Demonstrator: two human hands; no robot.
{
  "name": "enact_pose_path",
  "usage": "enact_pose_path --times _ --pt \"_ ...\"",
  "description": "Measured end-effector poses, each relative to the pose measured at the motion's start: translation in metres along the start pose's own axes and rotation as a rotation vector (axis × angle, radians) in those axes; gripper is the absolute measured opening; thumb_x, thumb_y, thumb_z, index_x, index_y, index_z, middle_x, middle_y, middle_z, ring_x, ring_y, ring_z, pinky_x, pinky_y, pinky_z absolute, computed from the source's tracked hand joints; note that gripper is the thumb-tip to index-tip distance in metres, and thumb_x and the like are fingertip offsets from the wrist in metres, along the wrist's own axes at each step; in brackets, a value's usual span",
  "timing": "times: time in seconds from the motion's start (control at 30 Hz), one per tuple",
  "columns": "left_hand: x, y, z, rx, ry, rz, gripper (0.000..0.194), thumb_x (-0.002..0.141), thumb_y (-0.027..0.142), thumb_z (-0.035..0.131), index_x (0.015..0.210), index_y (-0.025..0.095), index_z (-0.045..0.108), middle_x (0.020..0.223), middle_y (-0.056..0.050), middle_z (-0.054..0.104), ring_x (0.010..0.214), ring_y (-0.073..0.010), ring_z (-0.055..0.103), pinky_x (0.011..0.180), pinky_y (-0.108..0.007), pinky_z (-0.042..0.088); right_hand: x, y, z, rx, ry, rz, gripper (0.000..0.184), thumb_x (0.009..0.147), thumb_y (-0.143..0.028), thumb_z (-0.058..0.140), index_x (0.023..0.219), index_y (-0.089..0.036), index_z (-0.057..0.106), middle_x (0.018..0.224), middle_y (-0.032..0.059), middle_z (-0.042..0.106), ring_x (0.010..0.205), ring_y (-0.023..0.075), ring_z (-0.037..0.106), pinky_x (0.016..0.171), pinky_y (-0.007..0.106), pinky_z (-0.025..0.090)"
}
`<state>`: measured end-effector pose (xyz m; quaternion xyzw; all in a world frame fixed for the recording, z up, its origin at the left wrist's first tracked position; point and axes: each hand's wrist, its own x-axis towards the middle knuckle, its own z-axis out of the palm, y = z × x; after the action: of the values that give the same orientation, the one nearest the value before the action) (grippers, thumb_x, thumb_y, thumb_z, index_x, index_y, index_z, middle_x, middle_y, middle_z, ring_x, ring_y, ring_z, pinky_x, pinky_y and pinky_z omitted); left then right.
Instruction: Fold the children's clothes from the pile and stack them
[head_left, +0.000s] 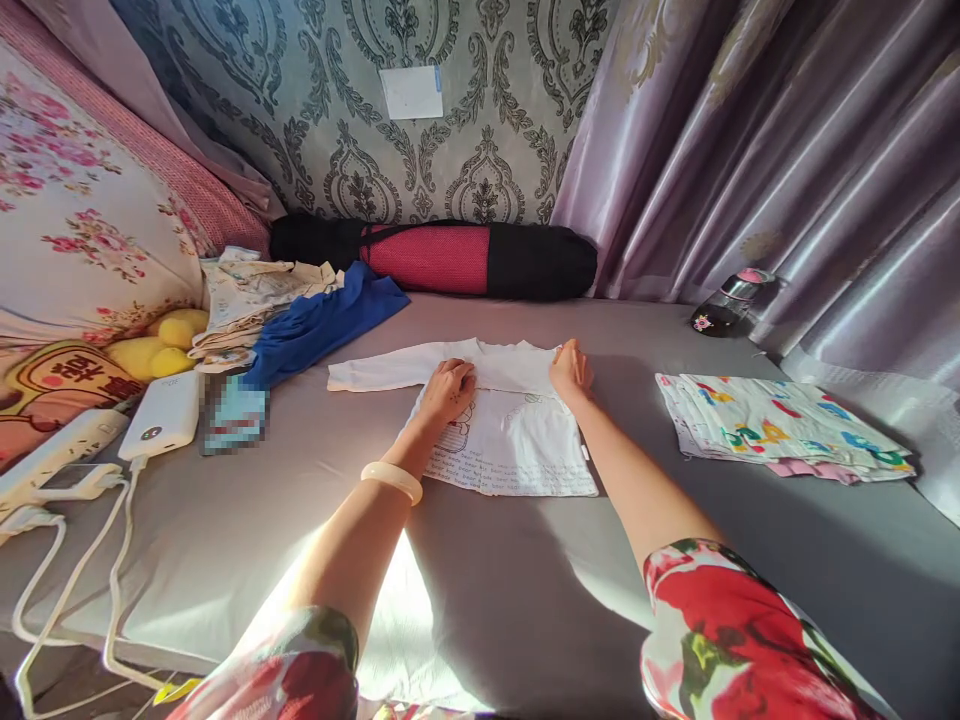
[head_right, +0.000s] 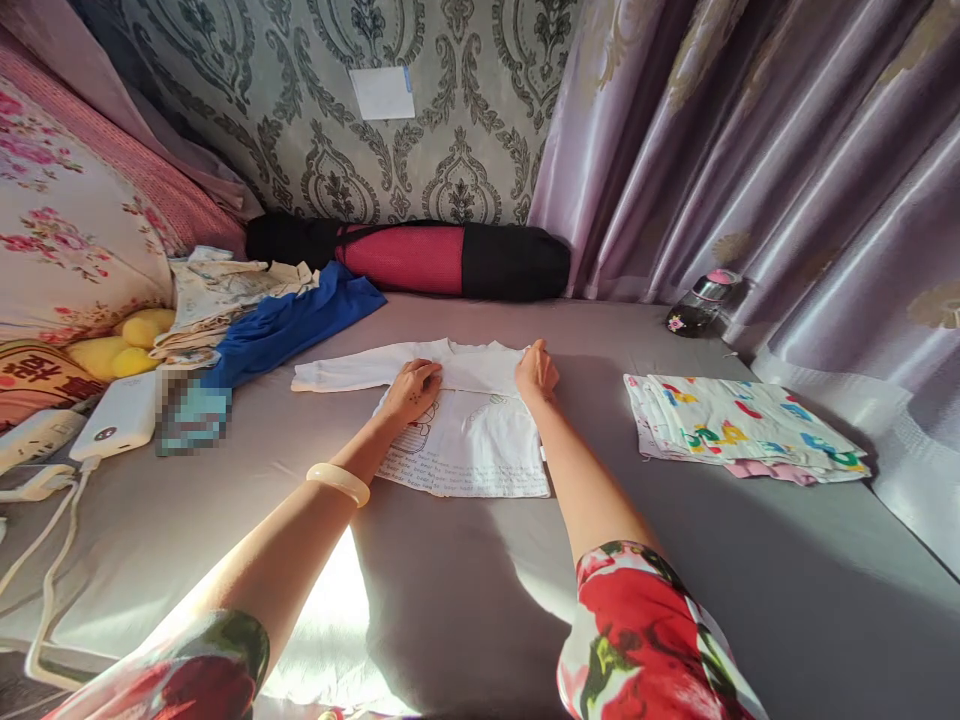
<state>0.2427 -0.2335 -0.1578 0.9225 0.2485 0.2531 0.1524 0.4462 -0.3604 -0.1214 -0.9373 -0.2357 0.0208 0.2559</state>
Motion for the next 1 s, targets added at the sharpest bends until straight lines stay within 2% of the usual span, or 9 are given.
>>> enact_pose_path --times 0.17,0.4,0.53,0.63,0.7,0.77,0.83,1.0 --pt "-0.001 0.0 -0.001 -0.007 -0.001 0.005 0.033 0.091 0.023 0.046 0.117 0.018 0.067 0.118 -0.012 0.064 0.112 -0.0253 0.056 0.103 -0.042 0.047 -0.006 0.0 0.004 -0.131 0.028 -0.061 0.032 0.101 -0.021 0.031 0.126 -0.013 0.051 0.124 0.0202 0.061 0.109 0.0293 0.064 0.088 0.041 0.049" --pt "-0.001 -0.001 0.002 0.013 0.008 0.007 0.031 0.091 0.022 0.046 0.114 0.019 0.067 0.116 -0.011 0.064 0.112 -0.0247 0.057 0.103 -0.04 0.047 -0.002 0.003 -0.003 -0.159 -0.009 -0.049 0.031 0.1 -0.023 0.036 0.123 -0.01 0.053 0.122 0.0194 0.061 0.109 0.0289 0.063 0.086 0.039 0.049" --pt "-0.003 0.004 -0.002 0.037 0.04 0.01 0.029 0.093 0.025 0.047 0.113 0.017 0.067 0.131 -0.013 0.056 0.122 -0.0271 0.051 0.106 -0.042 0.044 -0.002 0.005 -0.012 -0.181 -0.039 -0.119 0.033 0.098 -0.023 0.039 0.125 -0.01 0.054 0.126 0.0207 0.059 0.116 0.0297 0.059 0.092 0.039 0.047" --pt "-0.006 0.01 -0.006 0.051 0.033 0.058 0.033 0.096 0.03 0.044 0.119 0.016 0.063 0.142 -0.014 0.049 0.133 -0.0286 0.043 0.11 -0.045 0.039 -0.011 0.003 -0.01 -0.237 -0.016 -0.335 0.04 0.098 -0.023 0.036 0.133 -0.01 0.051 0.139 0.0208 0.052 0.131 0.0299 0.047 0.107 0.042 0.036" --pt "-0.007 0.013 -0.007 0.059 -0.004 0.099 0.038 0.098 0.031 0.04 0.127 0.015 0.059 0.144 -0.014 0.049 0.138 -0.0279 0.039 0.114 -0.046 0.035 -0.019 0.001 -0.003 -0.27 -0.064 -0.467 0.047 0.1 -0.029 0.033 0.142 -0.009 0.043 0.151 0.0183 0.042 0.142 0.0292 0.033 0.116 0.046 0.023" --pt "-0.007 0.015 -0.006 0.073 -0.053 0.114 0.042 0.1 0.032 0.037 0.135 0.015 0.054 0.147 -0.014 0.049 0.141 -0.0269 0.037 0.118 -0.046 0.029 -0.025 0.0 0.004 -0.304 -0.132 -0.531 0.056 0.102 -0.036 0.029 0.149 -0.007 0.034 0.159 0.0163 0.029 0.149 0.0277 0.018 0.12 0.046 0.011" --pt "-0.006 0.016 -0.004 0.099 -0.115 0.096 0.046 0.101 0.033 0.034 0.14 0.016 0.05 0.149 -0.013 0.047 0.142 -0.0266 0.038 0.12 -0.046 0.026 -0.028 0.0 0.008 -0.335 -0.19 -0.515 0.062 0.102 -0.041 0.025 0.153 -0.005 0.028 0.162 0.0162 0.021 0.15 0.0273 0.012 0.121 0.045 0.006" --pt "-0.005 0.019 -0.004 0.177 -0.216 0.029 0.051 0.101 0.039 0.03 0.145 0.018 0.045 0.154 -0.012 0.041 0.144 -0.0268 0.034 0.12 -0.048 0.024 -0.026 0.001 0.009 -0.362 -0.275 -0.376 0.069 0.102 -0.048 0.017 0.155 -0.004 0.022 0.163 0.0177 0.014 0.151 0.0292 0.008 0.121 0.044 0.009"
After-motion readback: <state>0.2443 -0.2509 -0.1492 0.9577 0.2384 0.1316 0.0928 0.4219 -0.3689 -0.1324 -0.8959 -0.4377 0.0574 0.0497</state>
